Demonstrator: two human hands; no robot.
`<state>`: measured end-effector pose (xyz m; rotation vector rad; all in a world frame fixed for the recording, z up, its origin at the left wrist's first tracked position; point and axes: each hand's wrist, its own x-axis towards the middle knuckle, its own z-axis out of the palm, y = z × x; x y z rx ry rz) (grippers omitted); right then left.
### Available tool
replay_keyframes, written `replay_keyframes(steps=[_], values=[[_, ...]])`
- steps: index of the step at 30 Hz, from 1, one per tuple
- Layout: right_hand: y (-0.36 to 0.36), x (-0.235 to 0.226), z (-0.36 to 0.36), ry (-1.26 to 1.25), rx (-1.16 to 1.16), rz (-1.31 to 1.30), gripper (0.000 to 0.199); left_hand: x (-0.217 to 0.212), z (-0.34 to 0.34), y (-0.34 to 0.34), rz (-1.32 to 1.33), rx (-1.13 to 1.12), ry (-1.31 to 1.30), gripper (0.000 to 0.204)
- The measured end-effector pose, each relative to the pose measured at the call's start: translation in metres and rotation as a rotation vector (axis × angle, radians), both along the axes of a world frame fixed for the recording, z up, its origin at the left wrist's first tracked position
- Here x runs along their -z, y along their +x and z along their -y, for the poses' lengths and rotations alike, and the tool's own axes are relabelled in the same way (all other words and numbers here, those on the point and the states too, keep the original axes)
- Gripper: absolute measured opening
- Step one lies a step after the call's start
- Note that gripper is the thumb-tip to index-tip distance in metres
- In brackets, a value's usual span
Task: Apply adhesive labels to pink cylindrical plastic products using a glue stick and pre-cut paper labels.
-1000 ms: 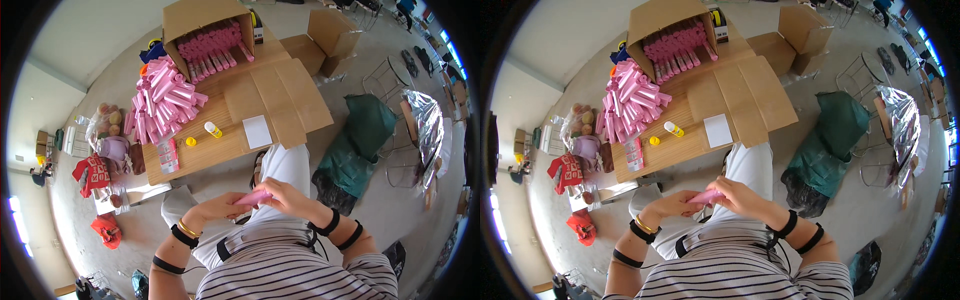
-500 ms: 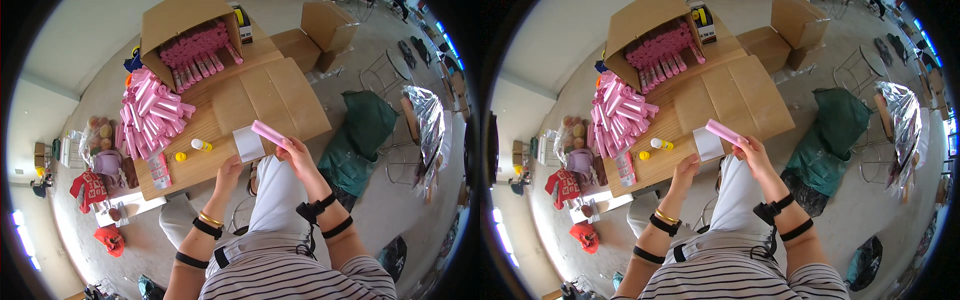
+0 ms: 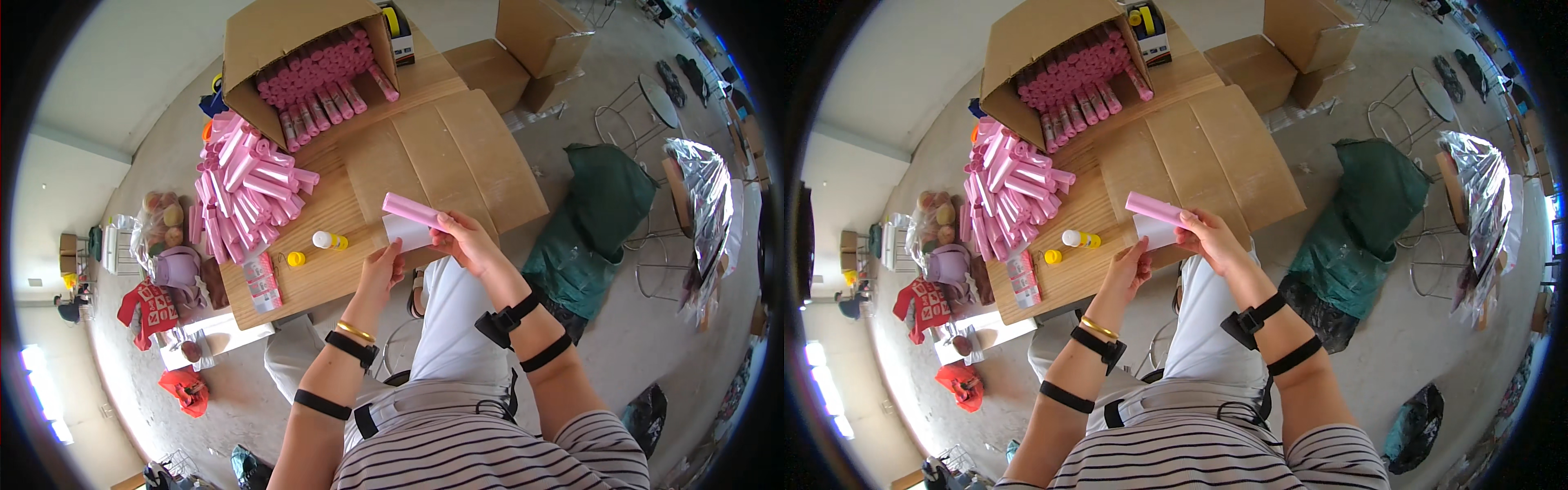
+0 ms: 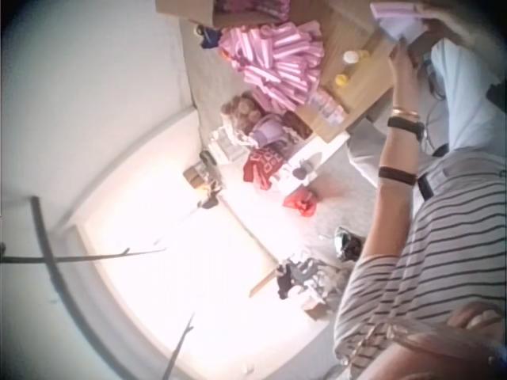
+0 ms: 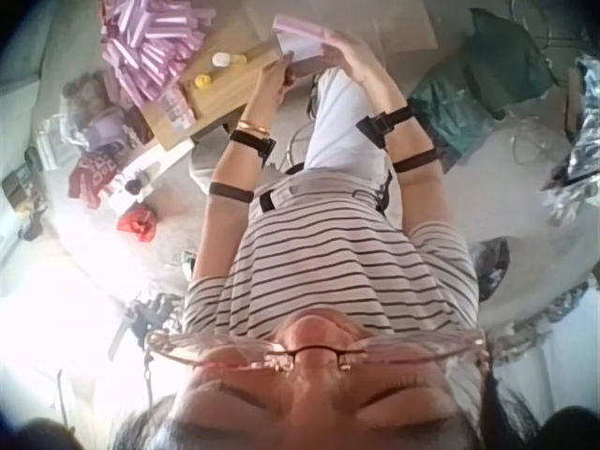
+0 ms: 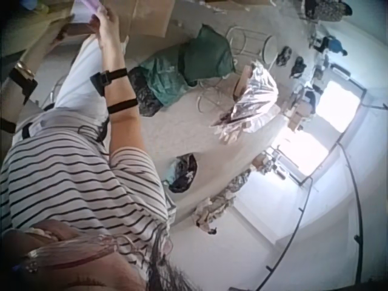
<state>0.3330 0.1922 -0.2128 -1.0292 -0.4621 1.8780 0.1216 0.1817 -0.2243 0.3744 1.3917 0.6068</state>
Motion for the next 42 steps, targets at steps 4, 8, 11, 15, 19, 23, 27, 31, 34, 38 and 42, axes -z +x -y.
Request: replay_keyframes(steps=[4, 8, 11, 15, 19, 23, 27, 31, 34, 38, 42], values=[[0.009, -0.002, -0.003, 0.009, 0.128, 0.127, 0.027, -0.003, -0.002, 0.018, 0.093, -0.134, 0.16, 0.017], [0.008, 0.009, -0.002, -0.001, 0.216, 0.076, 0.025, 0.001, 0.008, 0.022, 0.163, -0.201, 0.297, 0.017], [0.006, 0.009, -0.002, -0.014, 0.265, 0.066, 0.024, -0.002, 0.011, 0.021, 0.187, -0.204, 0.343, 0.019], [0.005, -0.005, 0.003, 0.045, 0.273, 0.037, 0.024, -0.013, 0.017, 0.017, 0.21, -0.225, 0.419, 0.023], [0.003, -0.056, 0.024, 0.191, 0.064, 0.015, 0.027, -0.042, 0.034, 0.016, 0.235, -0.219, 0.51, 0.025], [-0.013, -0.104, 0.054, 0.347, -0.176, 0.219, 0.029, -0.095, 0.056, 0.013, 0.331, -0.24, 0.578, 0.029], [-0.026, -0.131, 0.074, 0.435, -0.077, 0.241, 0.029, -0.132, 0.082, 0.004, 0.337, -0.208, 0.647, 0.041], [-0.031, -0.155, 0.09, 0.506, -0.107, 0.192, 0.029, -0.177, 0.106, -0.011, 0.549, -0.087, 0.773, 0.05], [-0.036, -0.175, 0.102, 0.528, -0.153, 0.184, 0.029, -0.195, 0.126, -0.026, 0.678, -0.025, 0.784, 0.062], [-0.051, -0.193, 0.123, 0.586, -0.183, 0.157, 0.029, -0.203, 0.154, -0.039, 0.533, -0.073, 0.819, 0.054], [-0.068, -0.214, 0.141, 0.601, -0.249, 0.217, 0.036, -0.201, 0.169, -0.051, 0.426, -0.104, 0.918, 0.032]])
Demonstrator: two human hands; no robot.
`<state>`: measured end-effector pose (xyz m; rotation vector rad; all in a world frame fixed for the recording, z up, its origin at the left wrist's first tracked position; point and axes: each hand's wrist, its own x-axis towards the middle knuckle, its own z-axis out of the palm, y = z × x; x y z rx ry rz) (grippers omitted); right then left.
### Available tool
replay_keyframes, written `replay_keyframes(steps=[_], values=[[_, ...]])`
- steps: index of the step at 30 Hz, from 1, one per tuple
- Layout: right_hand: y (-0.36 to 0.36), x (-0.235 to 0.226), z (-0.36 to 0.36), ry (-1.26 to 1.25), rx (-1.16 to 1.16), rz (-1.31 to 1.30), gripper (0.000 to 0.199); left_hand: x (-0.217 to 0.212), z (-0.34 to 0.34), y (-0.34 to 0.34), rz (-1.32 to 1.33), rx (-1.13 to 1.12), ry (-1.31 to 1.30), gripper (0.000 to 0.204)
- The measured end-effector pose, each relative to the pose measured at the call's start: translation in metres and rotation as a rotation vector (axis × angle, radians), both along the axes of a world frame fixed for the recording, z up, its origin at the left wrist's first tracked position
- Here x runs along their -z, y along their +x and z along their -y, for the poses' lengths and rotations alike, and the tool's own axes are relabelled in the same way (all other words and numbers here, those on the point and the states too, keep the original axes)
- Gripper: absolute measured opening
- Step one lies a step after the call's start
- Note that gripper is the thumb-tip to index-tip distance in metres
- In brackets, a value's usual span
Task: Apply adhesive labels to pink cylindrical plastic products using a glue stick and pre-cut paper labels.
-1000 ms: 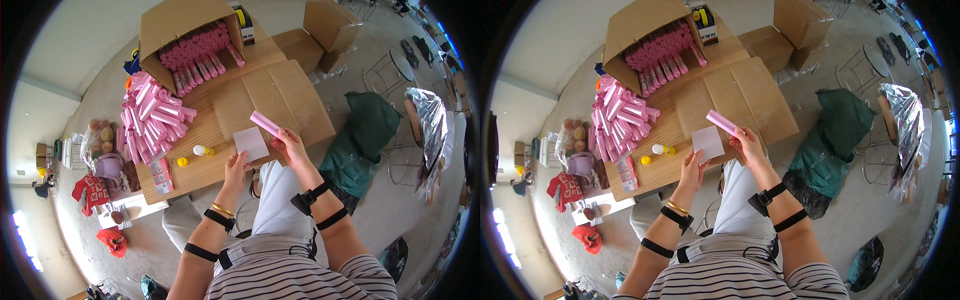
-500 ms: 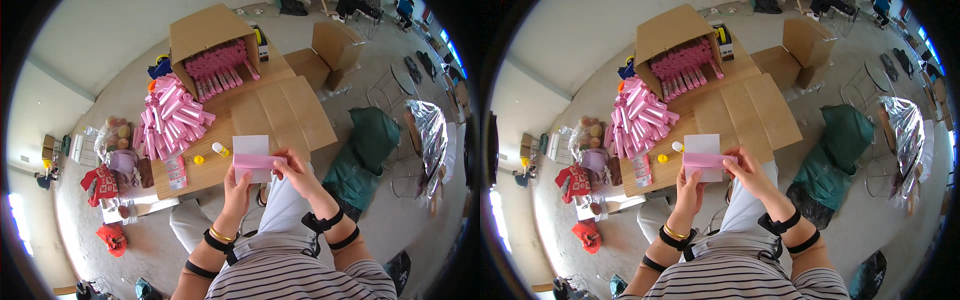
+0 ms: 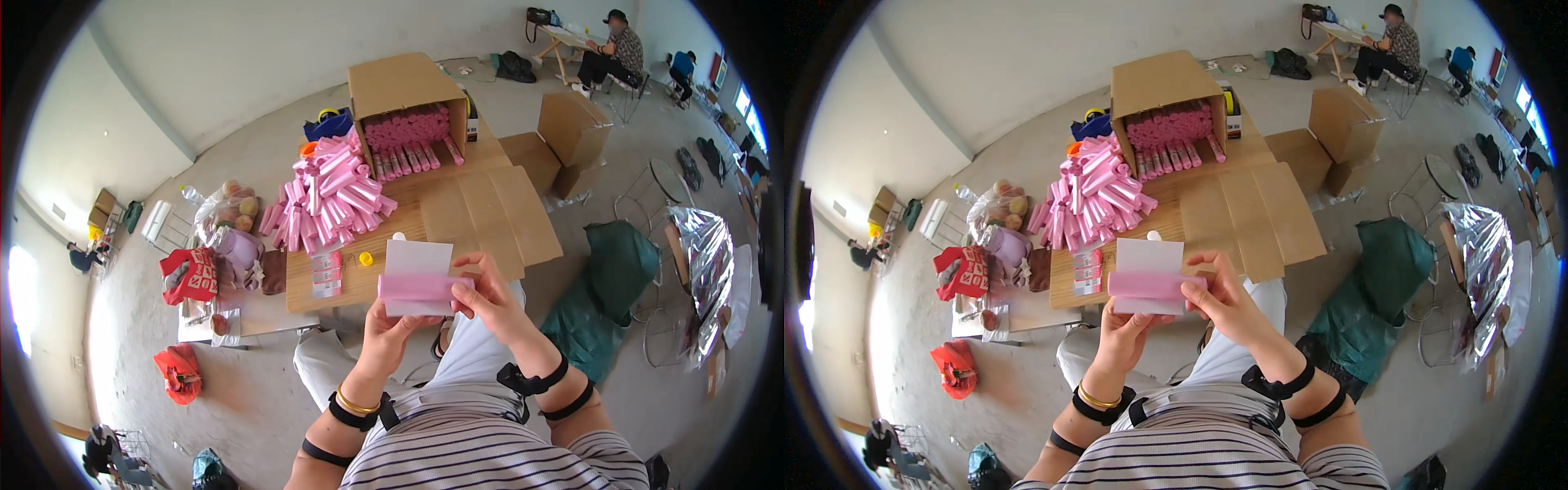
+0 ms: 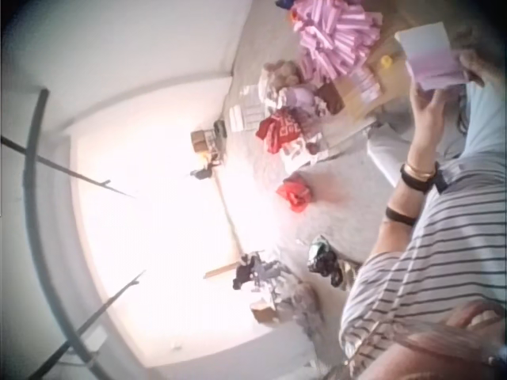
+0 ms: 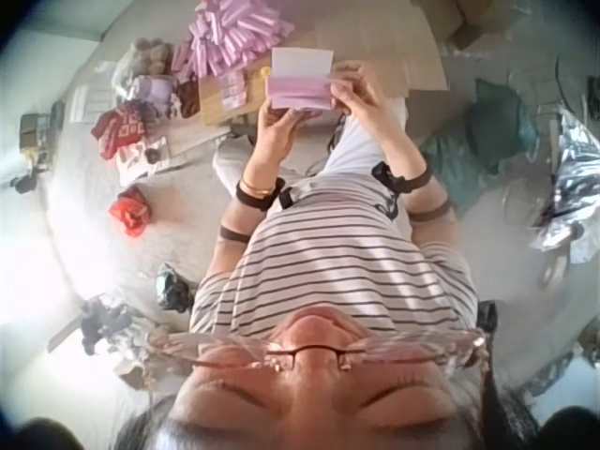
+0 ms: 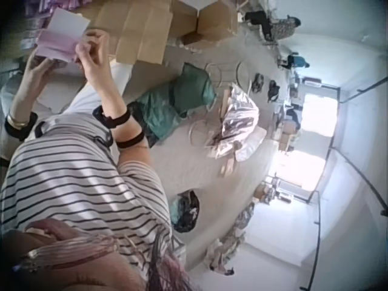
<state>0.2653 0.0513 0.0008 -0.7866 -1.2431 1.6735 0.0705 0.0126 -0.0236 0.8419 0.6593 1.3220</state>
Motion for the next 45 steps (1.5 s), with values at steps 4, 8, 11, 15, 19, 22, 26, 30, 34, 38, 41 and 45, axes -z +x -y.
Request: replay_keyframes(steps=[4, 8, 11, 15, 19, 22, 26, 30, 34, 38, 41, 45], values=[[-0.017, -0.006, 0.014, 0.046, -0.097, -0.012, 0.05, 0.001, 0.01, -0.005, -0.074, -0.141, 0.08, 0.02], [-0.026, -0.014, 0.018, -0.012, -0.158, 0.007, 0.054, -0.011, 0.023, -0.005, -0.044, -0.244, 0.076, 0.015], [-0.029, -0.02, 0.019, -0.034, -0.206, 0.008, 0.051, -0.016, 0.03, -0.007, 0.001, -0.256, 0.037, 0.015], [-0.031, -0.022, 0.017, -0.016, -0.239, 0.028, 0.044, -0.028, 0.037, -0.005, -0.011, -0.307, -0.003, 0.016], [-0.028, -0.03, 0.014, -0.014, -0.314, 0.015, 0.04, -0.04, 0.041, -0.004, -0.044, -0.3, -0.015, 0.019], [-0.026, -0.037, 0.014, -0.023, -0.347, 0.034, 0.04, -0.045, 0.042, -0.003, -0.052, -0.288, -0.029, 0.019], [-0.018, -0.043, 0.014, -0.018, -0.441, 0.058, 0.042, -0.046, 0.042, -0.005, 0.027, -0.249, -0.095, 0.017], [-0.023, -0.04, 0.022, 0.182, -0.337, 0.031, 0.043, -0.051, 0.039, -0.004, 0.116, -0.271, -0.163, 0.014], [-0.036, -0.041, 0.029, 0.235, -0.246, 0.017, 0.034, -0.051, 0.04, -0.001, 0.088, -0.205, -0.119, 0.017], [-0.035, -0.034, 0.028, 0.233, -0.178, -0.032, 0.023, -0.072, 0.044, -0.003, 0.017, -0.185, -0.169, 0.018], [-0.03, -0.039, 0.029, 0.242, -0.178, 0.024, 0.02, -0.077, 0.048, -0.024, -0.217, -0.163, -0.078, 0.02], [-0.03, -0.053, 0.038, 0.258, -0.167, 0.098, 0.019, -0.089, 0.054, -0.03, -0.388, -0.173, 0.063, 0.022]])
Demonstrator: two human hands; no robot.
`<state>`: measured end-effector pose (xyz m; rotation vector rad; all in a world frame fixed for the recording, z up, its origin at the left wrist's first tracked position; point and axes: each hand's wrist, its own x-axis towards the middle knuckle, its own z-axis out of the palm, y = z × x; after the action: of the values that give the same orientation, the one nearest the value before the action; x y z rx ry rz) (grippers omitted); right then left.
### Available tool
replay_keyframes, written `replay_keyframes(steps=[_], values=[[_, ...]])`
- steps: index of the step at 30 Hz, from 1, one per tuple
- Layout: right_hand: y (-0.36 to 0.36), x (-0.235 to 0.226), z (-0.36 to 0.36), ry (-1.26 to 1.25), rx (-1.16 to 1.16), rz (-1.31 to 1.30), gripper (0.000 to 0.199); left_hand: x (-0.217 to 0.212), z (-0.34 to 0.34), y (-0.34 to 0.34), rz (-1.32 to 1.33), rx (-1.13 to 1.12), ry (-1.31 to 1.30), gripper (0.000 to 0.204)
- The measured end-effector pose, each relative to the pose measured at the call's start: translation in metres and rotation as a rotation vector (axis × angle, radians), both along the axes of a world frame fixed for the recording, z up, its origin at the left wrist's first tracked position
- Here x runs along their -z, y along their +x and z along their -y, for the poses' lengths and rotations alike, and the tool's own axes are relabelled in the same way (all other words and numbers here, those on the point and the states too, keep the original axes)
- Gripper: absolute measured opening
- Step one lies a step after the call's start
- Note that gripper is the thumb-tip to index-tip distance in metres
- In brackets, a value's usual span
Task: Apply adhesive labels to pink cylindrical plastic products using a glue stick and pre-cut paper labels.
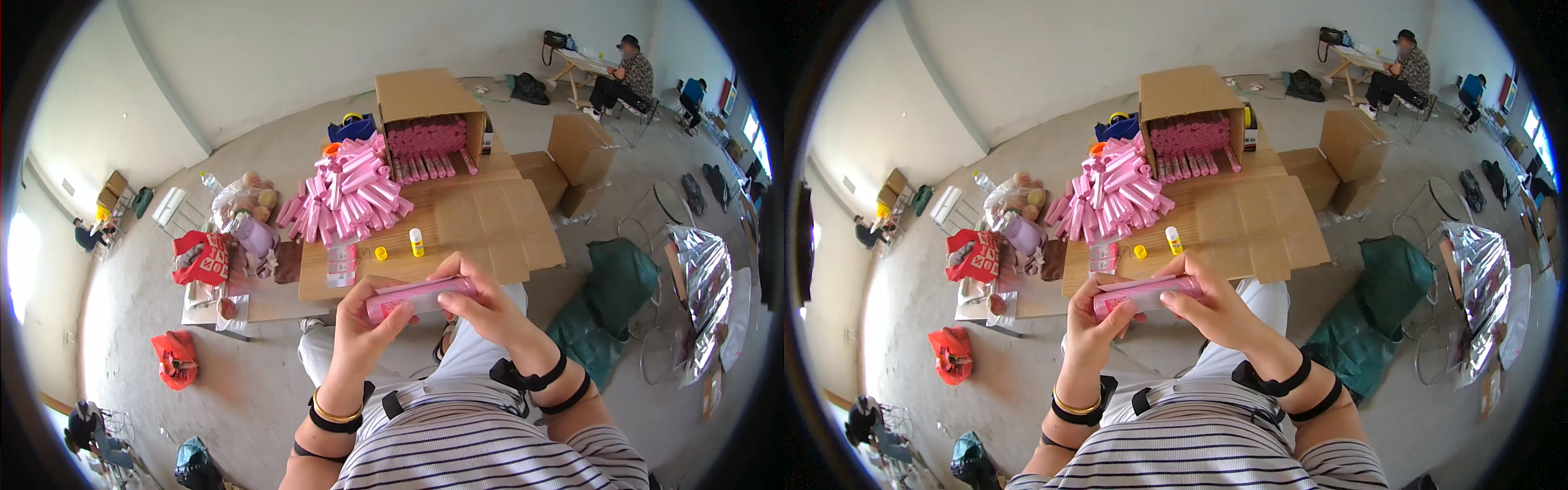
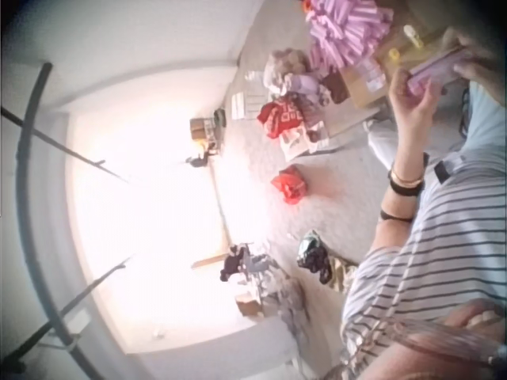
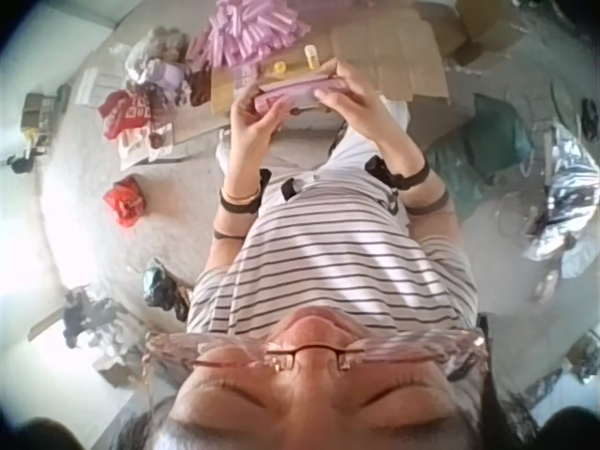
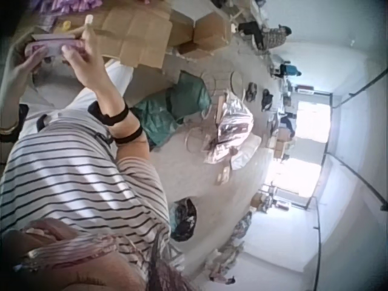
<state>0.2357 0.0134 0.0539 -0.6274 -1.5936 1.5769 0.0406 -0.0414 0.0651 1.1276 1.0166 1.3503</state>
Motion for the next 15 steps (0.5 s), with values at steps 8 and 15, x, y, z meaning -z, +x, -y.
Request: replay_keyframes(steps=[8, 15], values=[[-0.001, -0.008, 0.009, 0.007, 0.025, -0.076, 0.015, -0.007, 0.006, 0.013, 0.075, -0.043, 0.081, 0.016], [-0.007, -0.005, 0.013, -0.074, 0.07, -0.127, 0.01, 0.003, 0.002, 0.018, 0.142, -0.093, 0.132, 0.006]])
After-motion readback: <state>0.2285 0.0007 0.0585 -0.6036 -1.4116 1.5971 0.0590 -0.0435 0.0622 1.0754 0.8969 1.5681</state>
